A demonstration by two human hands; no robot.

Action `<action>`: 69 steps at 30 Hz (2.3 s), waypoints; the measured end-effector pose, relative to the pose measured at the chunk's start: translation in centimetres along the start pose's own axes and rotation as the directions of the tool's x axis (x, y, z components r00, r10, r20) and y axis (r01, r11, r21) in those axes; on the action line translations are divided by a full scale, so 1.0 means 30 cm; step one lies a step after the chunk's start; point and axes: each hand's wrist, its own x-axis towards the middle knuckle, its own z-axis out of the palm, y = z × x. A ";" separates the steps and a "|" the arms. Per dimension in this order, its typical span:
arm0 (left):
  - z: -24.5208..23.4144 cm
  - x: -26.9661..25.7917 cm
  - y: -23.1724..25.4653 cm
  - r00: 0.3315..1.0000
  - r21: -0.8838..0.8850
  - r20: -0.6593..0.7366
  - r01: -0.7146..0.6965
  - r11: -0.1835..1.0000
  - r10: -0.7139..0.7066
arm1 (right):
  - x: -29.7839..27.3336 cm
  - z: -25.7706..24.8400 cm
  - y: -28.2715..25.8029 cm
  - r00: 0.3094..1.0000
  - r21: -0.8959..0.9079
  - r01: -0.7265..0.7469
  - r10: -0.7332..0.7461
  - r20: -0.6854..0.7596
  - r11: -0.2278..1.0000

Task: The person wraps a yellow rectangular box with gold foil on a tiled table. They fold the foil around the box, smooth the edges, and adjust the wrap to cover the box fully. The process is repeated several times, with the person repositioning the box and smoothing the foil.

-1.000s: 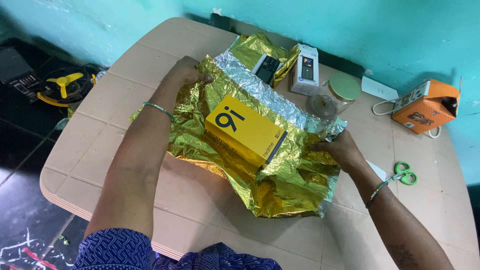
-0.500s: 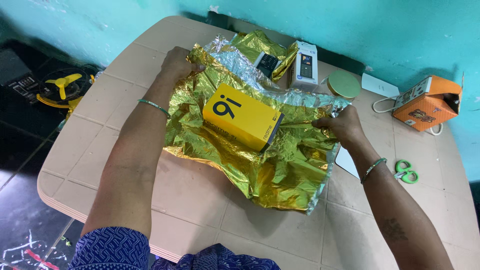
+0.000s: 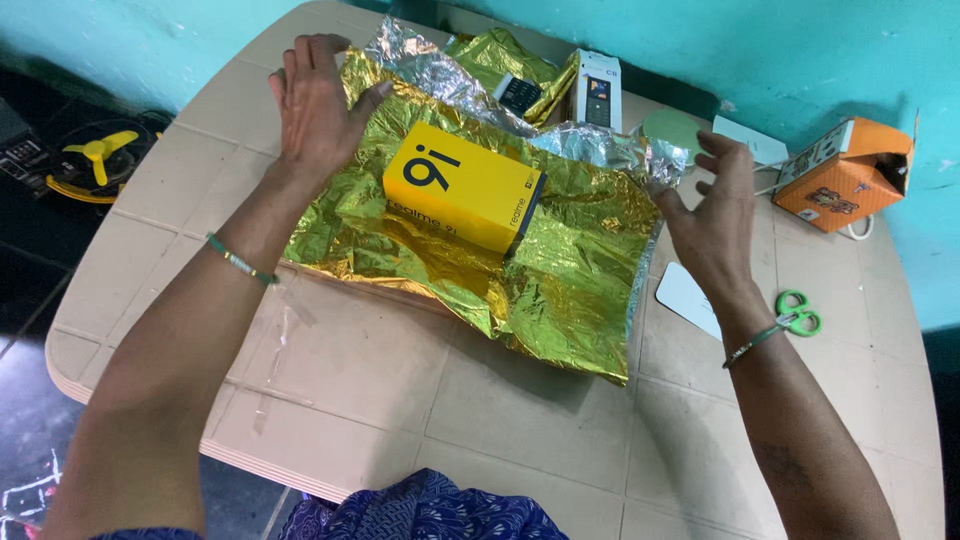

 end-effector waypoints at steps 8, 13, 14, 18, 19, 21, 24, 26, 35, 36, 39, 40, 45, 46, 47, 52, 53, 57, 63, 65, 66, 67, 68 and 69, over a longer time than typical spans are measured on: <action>-0.204 -0.471 0.408 0.855 -0.177 0.036 -0.505 0.845 0.518 | -0.338 -0.120 -0.079 0.996 0.434 0.062 -0.026 -0.087 0.899; -0.335 -0.611 0.275 0.982 -0.221 -0.125 -0.167 0.961 0.142 | -0.500 -0.158 -0.173 0.949 0.046 0.315 -0.315 0.005 0.948; -0.348 -0.629 0.226 0.985 -0.235 -0.167 -0.083 0.968 0.044 | -0.515 -0.157 -0.183 0.946 0.018 0.321 -0.321 0.036 0.947; -0.374 -0.641 -0.007 0.916 -0.256 -0.253 0.246 0.935 -0.310 | -0.549 -0.126 -0.196 0.924 -0.030 0.378 -0.375 0.074 0.925; -0.367 -0.642 -0.061 0.886 -0.250 -0.252 0.330 0.910 -0.390 | -0.558 -0.114 -0.197 0.921 -0.048 0.387 -0.383 0.075 0.921; -0.334 -0.644 -0.152 0.857 -0.159 -0.178 0.460 0.874 -0.484 | -0.566 -0.091 -0.193 0.915 -0.073 0.402 -0.397 0.073 0.913; -0.252 -0.627 -0.245 0.810 -0.070 -0.075 0.577 0.814 -0.581 | -0.565 -0.071 -0.181 0.913 -0.085 0.408 -0.404 0.061 0.909; -0.213 -0.613 -0.294 0.778 -0.049 -0.028 0.626 0.778 -0.628 | -0.577 -0.064 -0.176 0.920 -0.083 0.392 -0.390 0.050 0.916; -0.130 -0.621 -0.379 0.848 -0.078 -0.033 0.525 0.847 -0.529 | -0.625 -0.050 -0.169 0.889 -0.078 0.459 -0.456 0.053 0.885; -0.128 -0.624 -0.381 0.856 -0.084 -0.038 0.511 0.856 -0.515 | -0.630 -0.049 -0.165 0.891 -0.082 0.454 -0.451 0.056 0.887; -0.125 -0.635 -0.383 0.870 -0.074 -0.058 0.485 0.871 -0.489 | -0.635 -0.048 -0.153 0.891 -0.088 0.453 -0.448 0.064 0.887; -0.127 -0.634 -0.386 0.874 -0.065 -0.066 0.477 0.876 -0.481 | -0.633 -0.050 -0.150 0.893 -0.092 0.450 -0.446 0.063 0.888; -0.163 -0.635 -0.439 0.903 -0.163 0.008 0.426 0.890 -0.430 | -0.657 -0.060 -0.136 0.914 -0.125 0.402 -0.390 0.110 0.907; -0.169 -0.635 -0.449 0.900 -0.163 0.035 0.433 0.886 -0.434 | -0.664 -0.054 -0.138 0.912 -0.108 0.402 -0.387 0.133 0.909; -0.177 -0.639 -0.452 0.910 -0.181 0.051 0.415 0.892 -0.412 | -0.670 -0.050 -0.136 0.910 -0.089 0.400 -0.384 0.154 0.912; -0.245 -0.630 -0.434 0.825 -0.497 0.246 0.558 0.664 -0.509 | -0.654 -0.037 -0.134 0.902 -0.103 0.412 -0.390 0.186 0.905; -0.253 -0.629 -0.423 0.829 -0.497 0.225 0.550 0.671 -0.513 | -0.651 -0.037 -0.131 0.902 -0.092 0.410 -0.388 0.188 0.908; -0.258 -0.647 -0.388 0.921 -0.240 0.076 0.388 0.890 -0.381 | -0.652 -0.046 -0.132 0.903 -0.063 0.406 -0.389 0.183 0.912; -0.243 -0.683 -0.420 0.951 -0.181 0.005 0.304 0.935 -0.309 | -0.647 -0.047 -0.123 0.901 -0.044 0.385 -0.365 0.234 0.922; -0.235 -0.664 -0.426 0.932 -0.230 0.021 0.358 0.905 -0.363 | -0.641 -0.041 -0.124 0.891 0.004 0.387 -0.375 0.256 0.922; -0.243 -0.662 -0.423 0.925 -0.256 0.022 0.372 0.892 -0.379 | -0.640 -0.045 -0.129 0.904 0.015 0.363 -0.356 0.239 0.932; -0.256 -0.653 -0.414 0.918 -0.278 0.018 0.385 0.880 -0.396 | -0.638 -0.052 -0.134 0.915 0.030 0.343 -0.341 0.218 0.939; -0.267 -0.639 -0.394 0.910 -0.241 -0.003 0.403 0.883 -0.415 | -0.632 -0.060 -0.139 0.925 0.047 0.323 -0.326 0.197 0.945; -0.284 -0.627 -0.366 0.900 -0.205 -0.025 0.421 0.884 -0.435 | -0.621 -0.070 -0.141 0.935 0.059 0.306 -0.311 0.171 0.950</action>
